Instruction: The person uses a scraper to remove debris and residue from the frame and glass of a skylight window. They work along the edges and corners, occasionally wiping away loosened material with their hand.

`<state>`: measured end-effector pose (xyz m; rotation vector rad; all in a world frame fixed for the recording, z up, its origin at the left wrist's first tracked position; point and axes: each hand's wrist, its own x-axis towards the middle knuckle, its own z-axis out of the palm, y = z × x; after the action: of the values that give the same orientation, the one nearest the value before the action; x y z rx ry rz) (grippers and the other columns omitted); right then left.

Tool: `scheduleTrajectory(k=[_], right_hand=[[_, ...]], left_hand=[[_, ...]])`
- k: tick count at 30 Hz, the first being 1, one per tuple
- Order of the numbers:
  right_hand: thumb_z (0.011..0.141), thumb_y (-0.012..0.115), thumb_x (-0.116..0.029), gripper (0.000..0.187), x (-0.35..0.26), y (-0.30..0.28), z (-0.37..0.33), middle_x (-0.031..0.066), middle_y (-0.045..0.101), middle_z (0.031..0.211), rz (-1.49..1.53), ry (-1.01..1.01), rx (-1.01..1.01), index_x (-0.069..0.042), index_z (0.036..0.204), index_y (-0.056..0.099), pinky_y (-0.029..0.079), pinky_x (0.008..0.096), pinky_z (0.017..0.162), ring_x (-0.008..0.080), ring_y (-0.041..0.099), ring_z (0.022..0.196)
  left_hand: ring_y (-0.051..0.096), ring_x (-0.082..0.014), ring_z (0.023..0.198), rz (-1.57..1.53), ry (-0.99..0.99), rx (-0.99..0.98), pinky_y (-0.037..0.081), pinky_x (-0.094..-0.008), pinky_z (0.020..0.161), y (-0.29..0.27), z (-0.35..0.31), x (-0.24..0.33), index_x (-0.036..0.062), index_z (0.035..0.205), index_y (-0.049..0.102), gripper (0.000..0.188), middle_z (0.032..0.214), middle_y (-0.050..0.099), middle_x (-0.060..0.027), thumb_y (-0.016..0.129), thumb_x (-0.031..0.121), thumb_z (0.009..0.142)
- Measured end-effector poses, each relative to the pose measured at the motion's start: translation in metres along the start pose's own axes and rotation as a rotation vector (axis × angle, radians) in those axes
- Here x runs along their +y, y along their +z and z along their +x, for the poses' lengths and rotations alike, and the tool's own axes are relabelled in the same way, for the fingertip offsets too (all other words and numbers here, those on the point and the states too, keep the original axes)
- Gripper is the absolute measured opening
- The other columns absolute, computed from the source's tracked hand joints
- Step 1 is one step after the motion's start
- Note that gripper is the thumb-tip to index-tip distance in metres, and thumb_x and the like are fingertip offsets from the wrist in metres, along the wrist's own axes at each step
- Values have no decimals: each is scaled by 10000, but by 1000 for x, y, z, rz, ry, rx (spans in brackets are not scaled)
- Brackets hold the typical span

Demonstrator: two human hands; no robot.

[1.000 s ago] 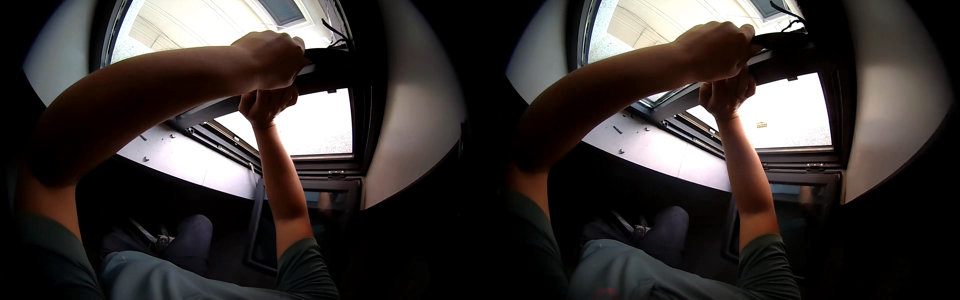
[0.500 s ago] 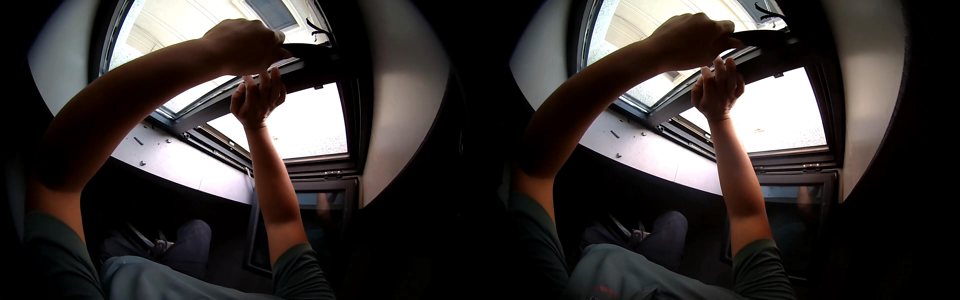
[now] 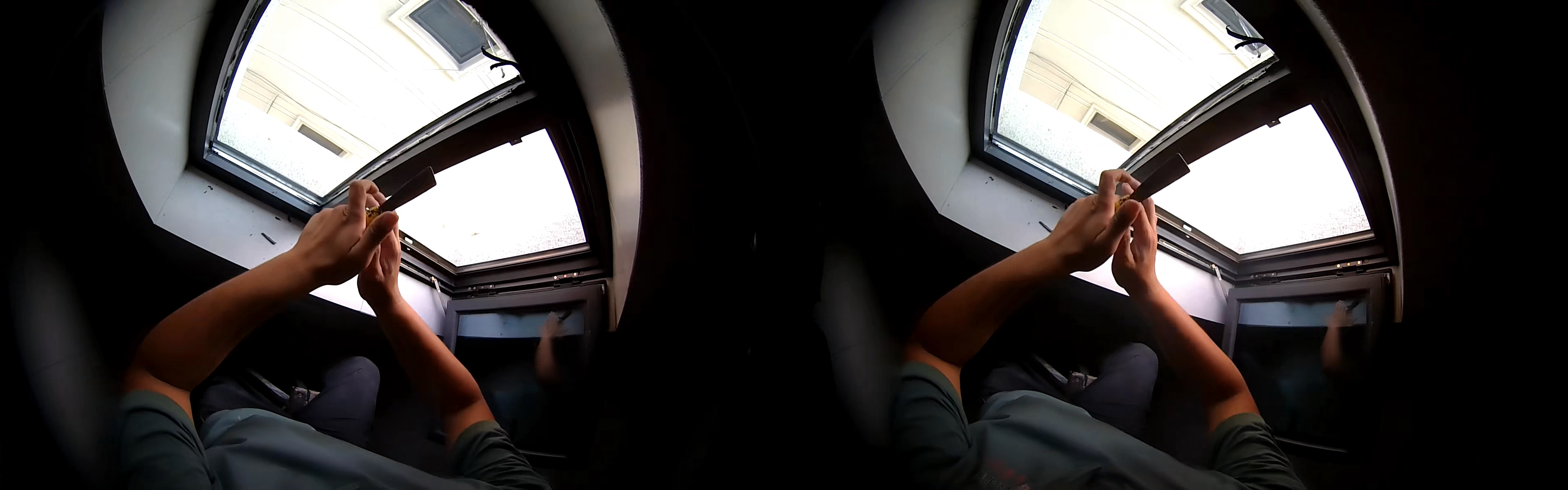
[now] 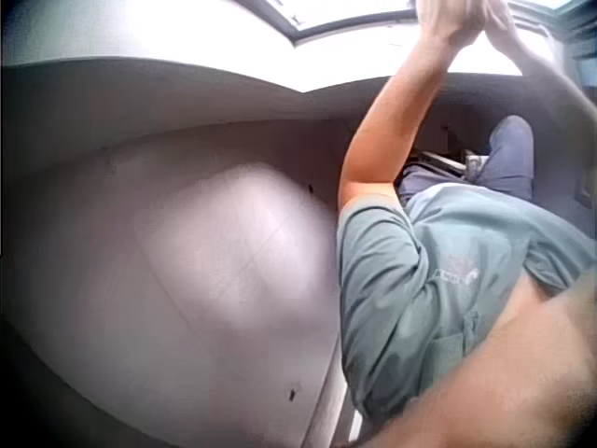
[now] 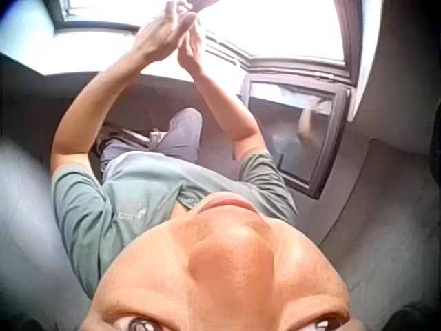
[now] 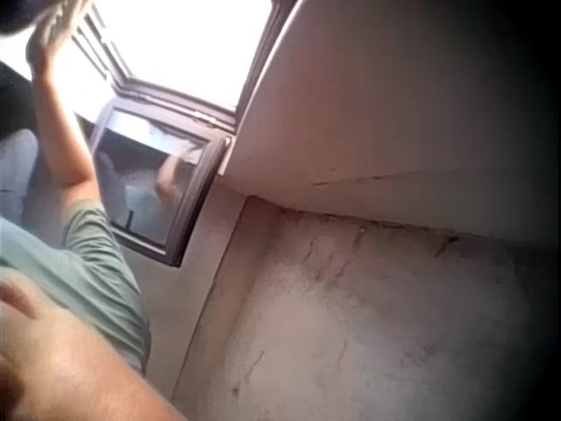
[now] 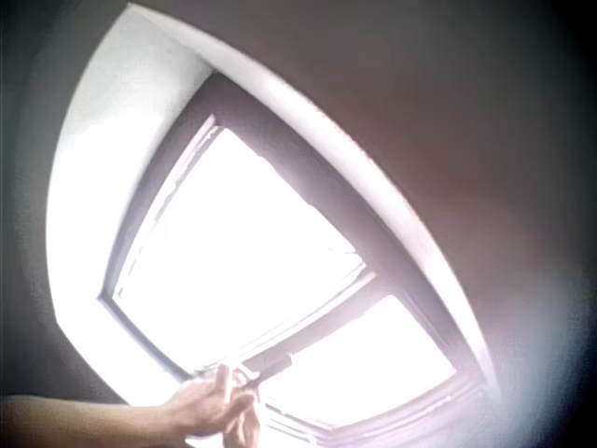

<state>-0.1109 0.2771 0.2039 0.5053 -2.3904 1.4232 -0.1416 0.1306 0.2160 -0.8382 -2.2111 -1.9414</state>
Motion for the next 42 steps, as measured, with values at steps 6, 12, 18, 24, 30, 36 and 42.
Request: scheduleTrajectory(k=[6,12,18,24,30,36,42], right_hand=[[1124,475,-398,461,-27,-13,-88,81,624,1234,669,548,267,16,1313,544,469,280,998,144,606,1128],[1137,406,-376,471,-33,-79,-168,182,645,1315,636,577,538,35,1301,565,509,436,1043,301,650,1206],[1127,456,-356,407,-19,-96,-251,178,662,1223,714,686,679,22,1222,575,529,435,1029,316,680,1113],[1123,456,-386,423,-27,-114,-313,159,666,1202,677,696,762,10,1224,565,541,432,993,300,683,1072],[1123,448,-392,403,-16,-126,-382,136,663,1208,667,787,843,-22,1244,555,539,427,969,284,679,1073],[1123,450,-387,398,-12,-107,-408,141,664,1165,682,855,874,-14,1216,552,538,431,966,285,679,1045],[1133,435,-350,369,-12,-93,-401,131,683,1118,644,933,742,-7,1173,565,546,415,943,263,697,982]], left_hand=[[719,-459,925,79,-224,-433,563,-491,799,48,-31,14,-84,1431,271,984,1017,698,-284,347,791,986],[768,-261,793,133,241,352,602,-322,623,3,74,84,-19,1360,449,543,1092,693,-217,716,282,995],[772,-172,730,-225,83,437,632,-276,669,-25,194,118,-21,1281,605,350,893,786,-119,641,206,1017],[726,-279,775,617,386,701,601,-411,648,-14,211,88,86,896,712,134,815,741,-99,618,169,941],[680,-298,636,487,310,529,542,-436,647,2,141,69,73,747,603,204,659,659,-121,592,216,892],[656,-406,679,584,143,93,525,-477,633,13,-34,-42,40,772,583,201,704,643,-182,606,210,876],[708,-411,1061,904,-540,-330,536,-533,934,-28,-174,-88,199,1412,609,496,1112,744,-197,652,401,961]])
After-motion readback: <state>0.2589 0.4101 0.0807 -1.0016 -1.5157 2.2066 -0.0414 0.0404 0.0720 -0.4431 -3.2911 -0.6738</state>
